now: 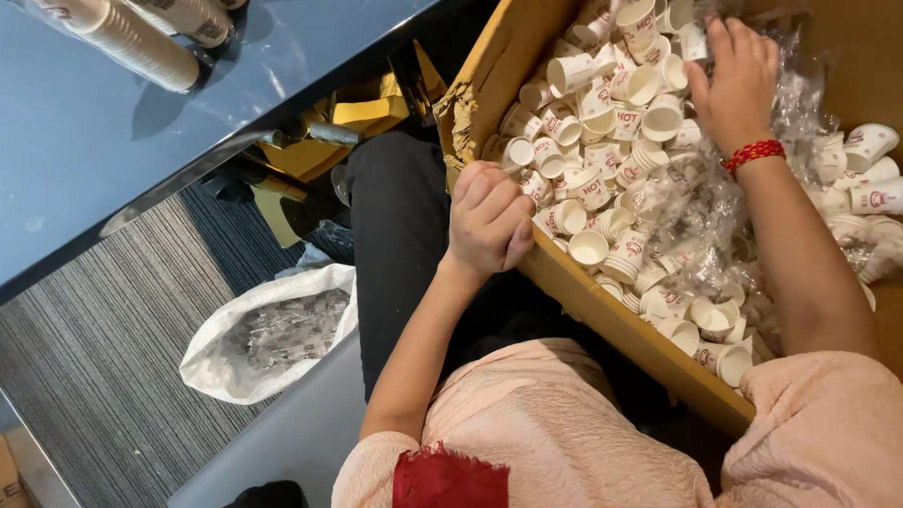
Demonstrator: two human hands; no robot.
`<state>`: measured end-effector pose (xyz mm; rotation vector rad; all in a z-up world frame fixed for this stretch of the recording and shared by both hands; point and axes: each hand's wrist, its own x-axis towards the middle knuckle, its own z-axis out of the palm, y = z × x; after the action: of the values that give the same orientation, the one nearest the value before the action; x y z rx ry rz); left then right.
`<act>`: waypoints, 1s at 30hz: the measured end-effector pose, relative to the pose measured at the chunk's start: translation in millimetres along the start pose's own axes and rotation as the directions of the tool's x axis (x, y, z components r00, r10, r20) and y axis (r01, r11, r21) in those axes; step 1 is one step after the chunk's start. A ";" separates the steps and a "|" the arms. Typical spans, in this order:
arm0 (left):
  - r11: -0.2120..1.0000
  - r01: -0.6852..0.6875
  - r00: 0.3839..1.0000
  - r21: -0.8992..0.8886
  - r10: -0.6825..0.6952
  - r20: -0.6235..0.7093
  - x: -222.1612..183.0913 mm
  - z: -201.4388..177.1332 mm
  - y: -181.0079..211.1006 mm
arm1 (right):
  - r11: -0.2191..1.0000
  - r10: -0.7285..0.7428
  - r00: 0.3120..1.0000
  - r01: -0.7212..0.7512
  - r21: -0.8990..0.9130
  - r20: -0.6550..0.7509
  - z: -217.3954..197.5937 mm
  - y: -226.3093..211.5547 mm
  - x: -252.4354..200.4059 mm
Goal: Stacking and packaging paper cups into plastic sleeves from a large box.
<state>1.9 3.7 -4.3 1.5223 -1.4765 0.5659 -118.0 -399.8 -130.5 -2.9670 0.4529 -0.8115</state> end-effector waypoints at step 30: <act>0.999 -0.022 0.999 0.023 0.023 -0.025 -12.0 4.3 -2.7 | 0.945 0.075 0.945 0.035 -0.324 0.319 26.5 -133.0 -51.2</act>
<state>1.2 6.1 -17.2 1.5126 -1.4739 0.6155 -110.9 -259.1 -164.3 -3.2993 0.6512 -0.2421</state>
